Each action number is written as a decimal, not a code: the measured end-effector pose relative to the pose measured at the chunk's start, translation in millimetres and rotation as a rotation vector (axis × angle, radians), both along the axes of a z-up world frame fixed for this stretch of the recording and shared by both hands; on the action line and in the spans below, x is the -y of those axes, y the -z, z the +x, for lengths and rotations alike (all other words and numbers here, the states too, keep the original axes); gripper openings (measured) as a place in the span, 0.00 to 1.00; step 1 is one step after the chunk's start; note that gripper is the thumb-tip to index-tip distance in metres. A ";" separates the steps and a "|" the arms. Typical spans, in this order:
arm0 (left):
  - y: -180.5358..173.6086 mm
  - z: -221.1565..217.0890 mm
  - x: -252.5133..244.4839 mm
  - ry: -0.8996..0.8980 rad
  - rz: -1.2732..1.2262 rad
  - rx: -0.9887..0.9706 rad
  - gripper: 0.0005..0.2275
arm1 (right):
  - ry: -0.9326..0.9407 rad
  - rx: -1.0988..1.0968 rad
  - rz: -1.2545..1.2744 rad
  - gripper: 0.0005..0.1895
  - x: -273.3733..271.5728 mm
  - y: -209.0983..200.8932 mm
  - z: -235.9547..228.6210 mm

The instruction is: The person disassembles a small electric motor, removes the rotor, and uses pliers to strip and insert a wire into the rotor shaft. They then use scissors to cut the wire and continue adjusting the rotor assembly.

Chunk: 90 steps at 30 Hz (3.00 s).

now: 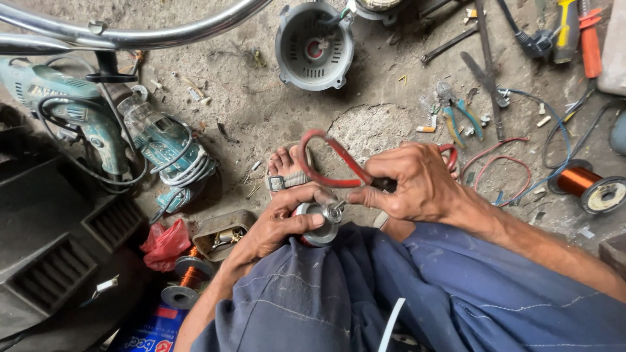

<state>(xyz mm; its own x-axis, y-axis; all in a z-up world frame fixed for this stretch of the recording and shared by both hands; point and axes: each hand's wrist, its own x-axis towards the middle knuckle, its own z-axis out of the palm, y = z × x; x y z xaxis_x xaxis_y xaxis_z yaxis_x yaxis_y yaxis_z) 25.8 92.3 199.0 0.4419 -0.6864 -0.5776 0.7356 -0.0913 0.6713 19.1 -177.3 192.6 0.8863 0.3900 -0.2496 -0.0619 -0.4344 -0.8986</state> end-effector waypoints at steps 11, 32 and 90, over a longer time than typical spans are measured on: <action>23.7 -12.7 8.8 -0.440 0.173 -0.172 0.16 | 0.271 -0.394 0.216 0.13 22.5 23.1 -2.8; 91.4 9.8 32.3 -0.600 0.117 -0.397 0.17 | 0.499 0.275 -0.788 0.09 163.9 211.9 -54.1; 61.8 10.4 60.2 -0.351 0.203 0.642 0.15 | -0.263 0.090 -0.343 0.11 12.5 14.6 3.4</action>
